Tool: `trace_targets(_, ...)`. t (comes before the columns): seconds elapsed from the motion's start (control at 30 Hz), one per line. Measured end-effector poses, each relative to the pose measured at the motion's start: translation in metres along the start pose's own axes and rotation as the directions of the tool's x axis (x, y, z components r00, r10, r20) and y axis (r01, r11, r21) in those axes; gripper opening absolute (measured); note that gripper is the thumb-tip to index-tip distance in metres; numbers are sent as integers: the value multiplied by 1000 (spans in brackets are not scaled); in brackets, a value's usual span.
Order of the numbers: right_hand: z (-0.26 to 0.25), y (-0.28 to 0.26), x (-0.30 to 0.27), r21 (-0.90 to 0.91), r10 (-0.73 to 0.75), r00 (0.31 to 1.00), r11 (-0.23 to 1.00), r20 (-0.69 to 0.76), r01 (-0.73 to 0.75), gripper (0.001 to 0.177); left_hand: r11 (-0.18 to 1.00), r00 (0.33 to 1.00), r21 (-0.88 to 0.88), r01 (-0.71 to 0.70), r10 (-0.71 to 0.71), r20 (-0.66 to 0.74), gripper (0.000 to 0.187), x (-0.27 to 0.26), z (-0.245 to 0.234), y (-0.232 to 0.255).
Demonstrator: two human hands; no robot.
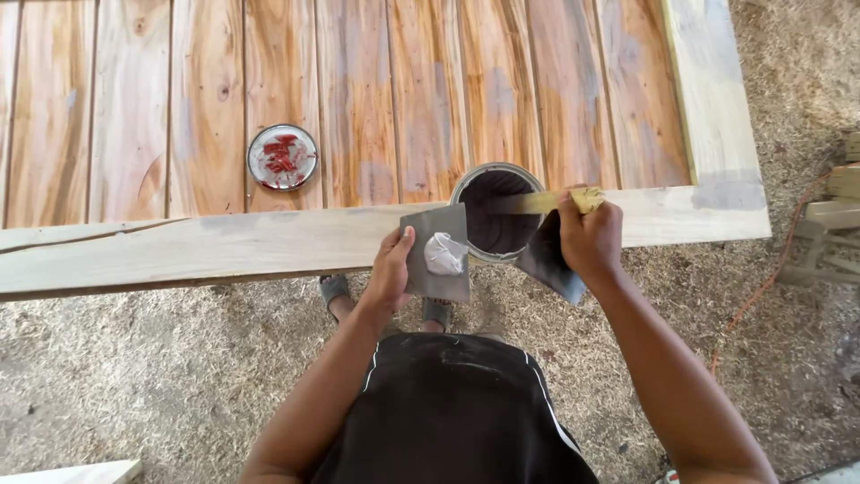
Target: Applying wood filler to gaps in a wooden door and scraping off the excess using putty knives.
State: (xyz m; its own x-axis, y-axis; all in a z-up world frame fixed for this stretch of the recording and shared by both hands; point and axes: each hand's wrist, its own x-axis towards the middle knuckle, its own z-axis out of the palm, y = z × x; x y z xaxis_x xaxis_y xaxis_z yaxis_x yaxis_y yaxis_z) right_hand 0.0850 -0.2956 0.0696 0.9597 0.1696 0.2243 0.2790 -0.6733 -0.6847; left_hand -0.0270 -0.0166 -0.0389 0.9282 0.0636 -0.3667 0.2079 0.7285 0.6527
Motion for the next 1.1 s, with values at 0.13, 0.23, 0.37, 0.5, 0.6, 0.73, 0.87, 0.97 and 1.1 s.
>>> trace_targets(0.13, 20, 22, 3, -11, 96, 995, 995, -19, -96, 31, 999, 999, 2, 40, -40, -8, 37, -1, 7, 9)
trace_targets(0.23, 25, 31, -1, 126, 164, 986, 979, -21, -160, 28, 997, 997, 30, 74, -73, -22, 37, -5, 9, 7)
trace_targets(0.37, 18, 44, -8, 323, 521, 839, 776, 158, -542, 32, 990, 990, 58, 126, -122, -69, 37, -3, 14, 13)
trace_targets(0.5, -10, 51, -12, 486, 534, 834, 696, 142, -528, 31, 993, 993, 38, 110, -108, -49, 36, -1, 12, 26)
trace_targets(0.6, -42, 39, -21, 521, 586, 805, 661, 91, -540, 32, 993, 987, -1, 115, -114, -113, 36, 1, 11, 41)
trace_targets(0.73, -84, 27, -24, 715, 711, 700, 455, 66, -530, 21, 1000, 990, -29, -9, 5, -143, 35, 11, 3, 54)
trace_targets(0.87, -123, 10, -26, 832, 771, 635, 381, -45, -404, 24, 997, 979, 32, -73, 78, -191, 27, 23, 16, 62)
trace_targets(0.97, -151, -17, -28, 867, 757, 642, 396, -121, -304, 17, 966, 973, 252, -51, 105, -206, 29, 48, 27, 45)
trace_targets(1.1, -186, 7, -43, 930, 490, 868, 351, -81, -112, 27, 839, 961, 530, -128, 236, -141, 37, 83, 32, 4)
